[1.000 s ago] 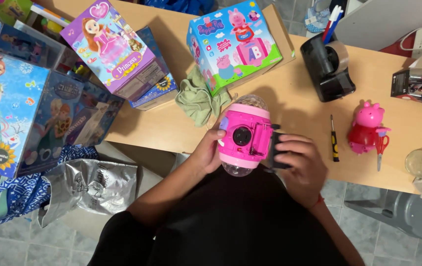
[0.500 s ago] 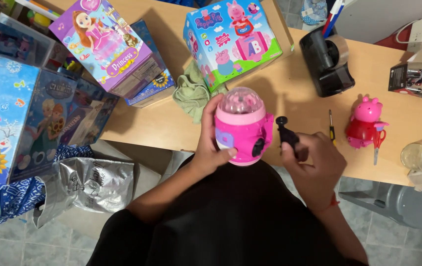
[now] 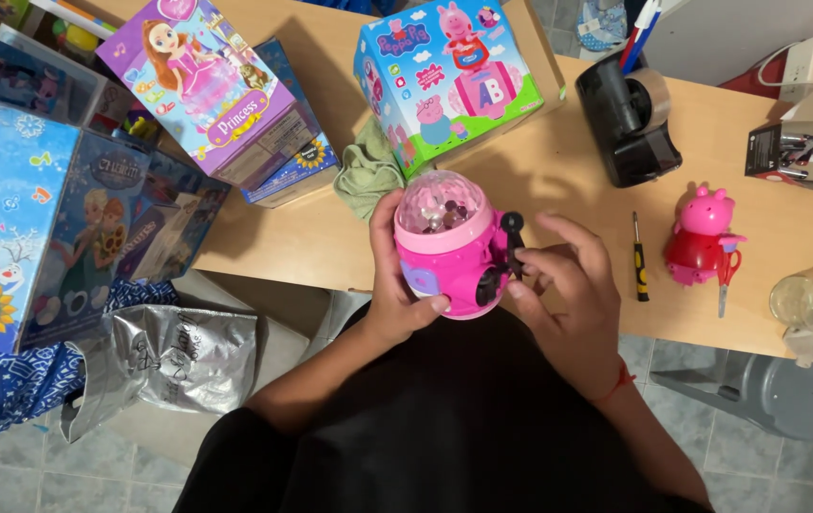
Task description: The person assembles a pink plastic toy by screwing the base into the main body and securing the transparent dome lid. They then use a screwdriver to tighten a screw on the side of the toy and insert a black cylindrical component into a slot on the toy's exterior.
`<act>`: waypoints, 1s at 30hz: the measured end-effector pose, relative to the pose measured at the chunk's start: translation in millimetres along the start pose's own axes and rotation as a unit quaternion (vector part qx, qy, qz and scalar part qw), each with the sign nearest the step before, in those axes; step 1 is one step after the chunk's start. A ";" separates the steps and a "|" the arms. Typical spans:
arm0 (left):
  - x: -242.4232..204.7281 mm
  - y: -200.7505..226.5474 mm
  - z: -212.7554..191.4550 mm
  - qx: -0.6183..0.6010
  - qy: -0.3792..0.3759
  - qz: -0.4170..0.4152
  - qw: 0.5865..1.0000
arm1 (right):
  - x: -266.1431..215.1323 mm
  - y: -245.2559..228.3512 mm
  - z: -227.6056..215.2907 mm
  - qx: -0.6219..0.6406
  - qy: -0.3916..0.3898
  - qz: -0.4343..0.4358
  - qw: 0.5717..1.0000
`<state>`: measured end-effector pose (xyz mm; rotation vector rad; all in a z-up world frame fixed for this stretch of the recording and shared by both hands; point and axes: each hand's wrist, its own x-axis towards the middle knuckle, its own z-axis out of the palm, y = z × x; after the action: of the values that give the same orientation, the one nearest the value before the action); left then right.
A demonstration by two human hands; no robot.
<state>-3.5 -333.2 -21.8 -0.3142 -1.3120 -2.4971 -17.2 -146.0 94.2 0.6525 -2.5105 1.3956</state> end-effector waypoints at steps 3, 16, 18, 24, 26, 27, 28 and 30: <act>-4.9 -0.5 -0.4 0.000 0.002 -0.001 1.000 | -5.6 10.5 -1.3 -0.009 -0.014 0.028 0.999; 4.1 21.7 19.7 0.039 -0.036 0.080 0.995 | -17.1 17.6 -3.7 0.117 0.004 0.115 0.986; 2.0 17.2 16.1 0.030 -0.035 0.080 0.996 | -15.8 15.4 -3.6 0.115 0.005 0.101 0.988; 2.0 18.6 16.1 0.020 -0.036 0.083 0.996 | -11.5 7.8 -5.2 0.029 0.017 0.024 0.999; 3.2 20.3 19.1 0.017 -0.036 0.092 0.995 | -11.1 6.0 -3.6 0.089 0.017 0.053 0.995; 4.3 22.0 20.1 0.017 -0.036 0.092 0.995 | -10.9 7.8 -4.2 0.089 0.016 0.053 0.995; 5.5 23.8 21.0 0.027 -0.039 0.092 0.995 | -10.8 9.7 -4.6 0.107 0.017 0.064 0.992; 7.4 28.1 22.1 0.037 -0.041 0.091 0.994 | -11.1 13.4 -6.6 0.124 0.017 0.077 0.989</act>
<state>0.9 -331.2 14.3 -0.5015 -1.3390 -2.3001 -13.8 -131.2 83.4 0.4793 -2.4268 1.7769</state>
